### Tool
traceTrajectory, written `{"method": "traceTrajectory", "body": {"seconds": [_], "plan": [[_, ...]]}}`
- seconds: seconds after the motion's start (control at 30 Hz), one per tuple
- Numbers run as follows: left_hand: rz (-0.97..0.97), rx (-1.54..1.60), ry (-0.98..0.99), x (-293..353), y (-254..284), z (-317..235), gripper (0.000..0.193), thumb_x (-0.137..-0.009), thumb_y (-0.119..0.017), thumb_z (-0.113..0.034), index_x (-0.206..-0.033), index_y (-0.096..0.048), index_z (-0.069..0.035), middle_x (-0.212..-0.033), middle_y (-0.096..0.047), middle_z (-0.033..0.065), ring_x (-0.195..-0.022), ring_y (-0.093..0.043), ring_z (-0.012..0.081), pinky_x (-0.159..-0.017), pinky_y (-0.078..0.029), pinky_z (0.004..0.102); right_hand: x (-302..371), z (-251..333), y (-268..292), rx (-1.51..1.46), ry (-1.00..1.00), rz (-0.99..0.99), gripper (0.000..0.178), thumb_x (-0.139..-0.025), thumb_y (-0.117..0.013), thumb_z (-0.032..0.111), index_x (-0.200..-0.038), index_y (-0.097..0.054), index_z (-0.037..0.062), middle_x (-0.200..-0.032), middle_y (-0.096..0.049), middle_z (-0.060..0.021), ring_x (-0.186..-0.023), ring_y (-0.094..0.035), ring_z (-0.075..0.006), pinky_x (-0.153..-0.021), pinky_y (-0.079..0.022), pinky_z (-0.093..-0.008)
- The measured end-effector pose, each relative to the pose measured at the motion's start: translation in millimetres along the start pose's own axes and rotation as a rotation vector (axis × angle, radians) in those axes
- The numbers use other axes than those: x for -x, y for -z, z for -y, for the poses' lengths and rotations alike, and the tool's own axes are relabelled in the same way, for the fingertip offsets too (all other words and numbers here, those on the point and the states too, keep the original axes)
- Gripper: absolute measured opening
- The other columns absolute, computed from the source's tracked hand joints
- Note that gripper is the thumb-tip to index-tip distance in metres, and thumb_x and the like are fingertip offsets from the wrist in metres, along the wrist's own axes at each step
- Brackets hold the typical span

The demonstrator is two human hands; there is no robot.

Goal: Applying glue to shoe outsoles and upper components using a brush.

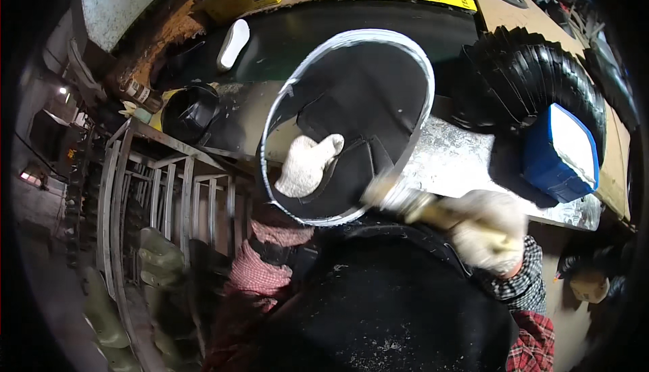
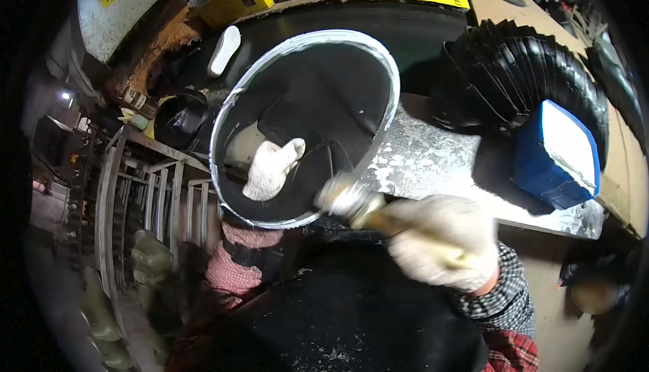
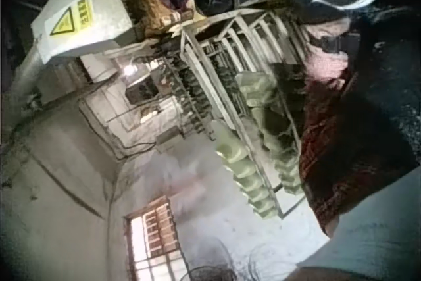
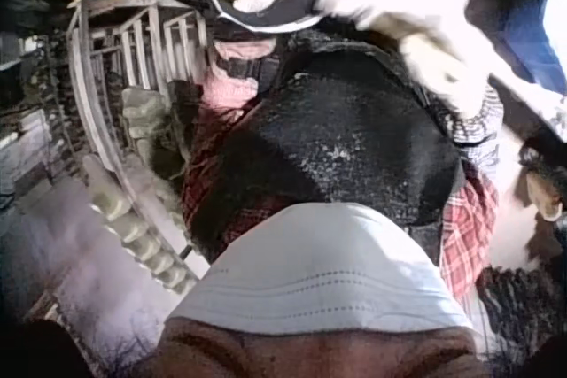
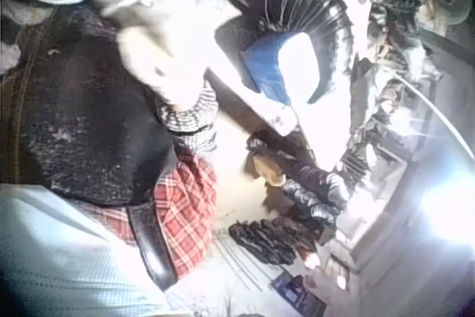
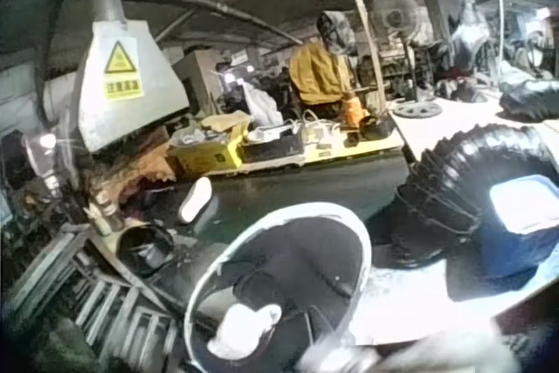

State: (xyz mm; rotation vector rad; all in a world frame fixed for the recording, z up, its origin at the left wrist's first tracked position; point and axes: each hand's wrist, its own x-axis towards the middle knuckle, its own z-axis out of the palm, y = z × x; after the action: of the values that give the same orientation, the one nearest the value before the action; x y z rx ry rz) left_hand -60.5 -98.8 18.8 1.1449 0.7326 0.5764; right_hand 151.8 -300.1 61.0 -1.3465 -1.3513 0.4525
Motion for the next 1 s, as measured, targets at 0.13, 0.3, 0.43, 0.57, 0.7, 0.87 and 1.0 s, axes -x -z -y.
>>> {"method": "traceTrajectory", "body": {"seconds": [0.13, 0.3, 0.43, 0.57, 0.7, 0.87, 1.0], "plan": [[-0.049, -0.797, -0.611, 16.8, 19.3, 15.5, 0.018, -0.096, -0.053, -0.011, -0.093, -0.062, 0.004, -0.068, -0.062, 0.0038, -0.056, -0.057, 0.0116, -0.052, -0.044, 0.0292, -30.7, -29.1, 18.5, -0.112, -0.17, 0.059, 0.018, -0.09, -0.065, 0.015, -0.095, -0.068, -0.0022, -0.074, -0.066, -0.0076, -0.067, -0.062, -0.0102, -0.062, -0.05, -0.0238], [-0.164, -0.104, -0.203, 19.2, 7.3, 23.9, 0.021, -0.096, -0.05, -0.007, -0.114, -0.058, 0.001, -0.094, -0.063, 0.0052, -0.083, -0.06, 0.0142, -0.072, -0.048, 0.0282, -66.3, -52.6, 13.8, 0.181, 0.175, -0.298, 0.02, -0.097, -0.051, 0.009, -0.105, -0.064, -0.0045, -0.089, -0.066, -0.0107, -0.071, -0.061, -0.0113, -0.064, -0.05, -0.0241], [-0.252, 0.291, -0.084, 3.1, 17.2, 31.6, 0.032, -0.096, -0.051, -0.008, -0.127, -0.053, -0.002, -0.119, -0.06, 0.0068, -0.104, -0.058, 0.0149, -0.088, -0.048, 0.0275, -44.6, -56.1, -0.9, 0.207, 0.345, 0.278, 0.017, -0.095, -0.053, 0.007, -0.1, -0.065, -0.0028, -0.086, -0.066, -0.0112, -0.066, -0.062, -0.0148, -0.059, -0.05, -0.0259], [0.239, 0.593, -0.036, -62.0, 92.2, 88.9, 0.033, -0.097, -0.052, -0.019, -0.129, -0.054, -0.008, -0.109, -0.064, 0.0042, -0.083, -0.058, 0.0068, -0.061, -0.043, 0.0205, -45.8, -62.0, -17.4, -0.034, 0.459, 0.354, 0.029, -0.079, -0.073, 0.017, -0.098, -0.068, -0.0032, -0.073, -0.066, -0.0141, -0.061, -0.065, -0.0284, -0.056, -0.052, -0.0334], [0.158, 1.569, 0.389, -153.6, 117.5, 33.1, 0.038, -0.101, -0.042, -0.025, -0.131, -0.053, -0.005, -0.124, -0.062, 0.0143, -0.1, -0.062, 0.0262, -0.065, -0.05, 0.0299, -41.2, -75.1, 0.2, 0.121, 0.206, 0.125, 0.026, -0.082, -0.067, 0.024, -0.093, -0.066, 0.0003, -0.076, -0.065, -0.0131, -0.066, -0.064, -0.0289, -0.063, -0.051, -0.0354], [-0.346, 1.046, -0.151, -202.6, 90.0, -12.4, 0.037, -0.098, -0.054, -0.014, -0.115, -0.047, 0.018, -0.105, -0.063, 0.0217, -0.083, -0.065, 0.0183, -0.065, -0.058, 0.0206, -30.5, -82.5, 6.8, 0.249, 0.167, 0.088, 0.024, -0.079, -0.066, 0.021, -0.091, -0.066, -0.0005, -0.073, -0.065, -0.0141, -0.064, -0.064, -0.0285, -0.059, -0.051, -0.0343], [-0.357, 0.541, -0.285, -94.8, 62.6, -24.9, 0.032, -0.097, -0.056, -0.025, -0.118, -0.054, 0.0, -0.101, -0.066, 0.0202, -0.073, -0.067, 0.0218, -0.061, -0.058, 0.0305, -17.2, -73.1, -5.1, 0.073, -0.01, 0.016, 0.034, -0.089, -0.062, 0.026, -0.094, -0.06, -0.0076, -0.079, -0.063, -0.0152, -0.062, -0.064, -0.0217, -0.059, -0.052, -0.03]]}}
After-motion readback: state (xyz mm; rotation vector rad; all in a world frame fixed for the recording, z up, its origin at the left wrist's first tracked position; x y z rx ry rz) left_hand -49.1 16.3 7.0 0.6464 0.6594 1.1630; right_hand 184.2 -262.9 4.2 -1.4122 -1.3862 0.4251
